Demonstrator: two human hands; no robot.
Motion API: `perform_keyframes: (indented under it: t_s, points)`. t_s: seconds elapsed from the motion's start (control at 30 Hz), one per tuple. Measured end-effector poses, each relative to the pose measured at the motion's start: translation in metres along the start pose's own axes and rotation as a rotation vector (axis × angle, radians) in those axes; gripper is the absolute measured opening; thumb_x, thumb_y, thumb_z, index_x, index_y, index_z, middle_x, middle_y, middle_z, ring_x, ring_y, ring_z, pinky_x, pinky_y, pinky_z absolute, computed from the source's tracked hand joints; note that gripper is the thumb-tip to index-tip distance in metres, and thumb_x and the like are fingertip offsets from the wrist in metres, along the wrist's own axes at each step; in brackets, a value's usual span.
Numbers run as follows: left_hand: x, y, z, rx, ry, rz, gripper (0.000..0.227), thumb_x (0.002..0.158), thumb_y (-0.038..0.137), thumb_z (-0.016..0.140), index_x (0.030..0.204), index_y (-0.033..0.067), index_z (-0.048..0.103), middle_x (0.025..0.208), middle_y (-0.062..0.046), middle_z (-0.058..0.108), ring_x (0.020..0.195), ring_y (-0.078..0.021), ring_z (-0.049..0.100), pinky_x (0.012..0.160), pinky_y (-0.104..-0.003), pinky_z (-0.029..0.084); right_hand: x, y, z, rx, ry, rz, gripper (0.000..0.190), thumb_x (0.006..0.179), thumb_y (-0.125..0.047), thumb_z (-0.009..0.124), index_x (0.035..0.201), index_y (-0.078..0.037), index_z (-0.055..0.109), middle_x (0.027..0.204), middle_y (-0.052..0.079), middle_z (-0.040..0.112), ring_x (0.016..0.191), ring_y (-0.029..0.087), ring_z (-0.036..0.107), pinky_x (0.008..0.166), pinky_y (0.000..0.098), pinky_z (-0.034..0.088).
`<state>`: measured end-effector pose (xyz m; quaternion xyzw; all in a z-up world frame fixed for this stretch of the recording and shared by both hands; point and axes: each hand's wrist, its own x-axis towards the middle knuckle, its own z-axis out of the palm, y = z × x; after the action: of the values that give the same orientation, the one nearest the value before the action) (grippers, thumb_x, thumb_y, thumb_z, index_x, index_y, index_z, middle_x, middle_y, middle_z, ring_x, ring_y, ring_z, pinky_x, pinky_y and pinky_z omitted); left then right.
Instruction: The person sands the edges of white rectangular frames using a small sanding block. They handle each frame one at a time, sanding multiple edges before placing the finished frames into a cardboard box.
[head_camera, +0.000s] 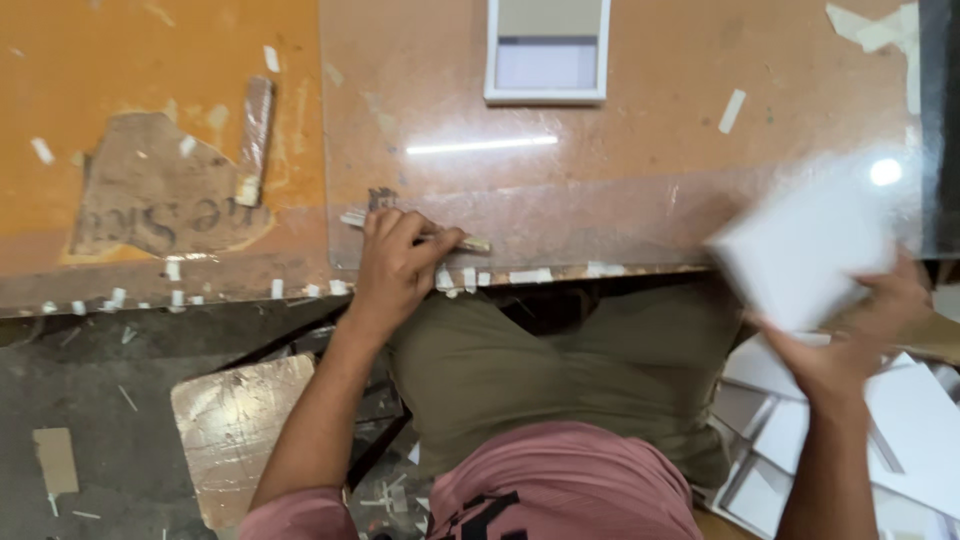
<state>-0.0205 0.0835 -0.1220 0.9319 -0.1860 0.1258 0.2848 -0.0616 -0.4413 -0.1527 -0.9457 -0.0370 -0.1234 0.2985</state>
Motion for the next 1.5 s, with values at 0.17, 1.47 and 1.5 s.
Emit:
perform_keyframes:
  t_s: [0.17, 1.47, 1.5]
  points:
    - [0.004, 0.000, 0.006, 0.051, 0.040, 0.007, 0.031, 0.086, 0.000, 0.072, 0.110, 0.0188, 0.080, 0.091, -0.002, 0.062, 0.093, -0.0238, 0.054, 0.092, -0.041, 0.039, -0.133, 0.102, -0.059, 0.354, 0.422, 0.641, 0.085, 0.088, -0.026, 0.090, 0.147, 0.002, 0.035, 0.147, 0.019, 0.043, 0.136, 0.031, 0.050, 0.122, 0.0486, 0.044]
    - [0.082, 0.113, -0.017, -0.275, -0.099, -0.105, 0.050, 0.090, 0.003, 0.067, 0.139, 0.0158, 0.068, 0.079, -0.008, 0.064, 0.062, -0.0221, 0.064, 0.057, -0.037, 0.051, 0.088, -0.198, 0.131, 1.369, -0.354, 0.003, 0.083, 0.102, -0.040, 0.070, 0.161, 0.000, 0.029, 0.121, 0.003, 0.056, 0.106, 0.008, 0.057, 0.090, 0.0209, 0.049]
    - [0.087, 0.115, -0.019, -0.218, -0.078, -0.090, 0.049, 0.091, 0.004, 0.067, 0.138, 0.0172, 0.067, 0.083, -0.007, 0.065, 0.065, -0.0213, 0.065, 0.058, -0.037, 0.052, 0.089, -0.197, 0.134, 1.367, -0.334, -0.017, 0.081, 0.102, -0.041, 0.070, 0.160, 0.000, 0.031, 0.121, 0.003, 0.056, 0.108, 0.008, 0.056, 0.093, 0.0209, 0.048]
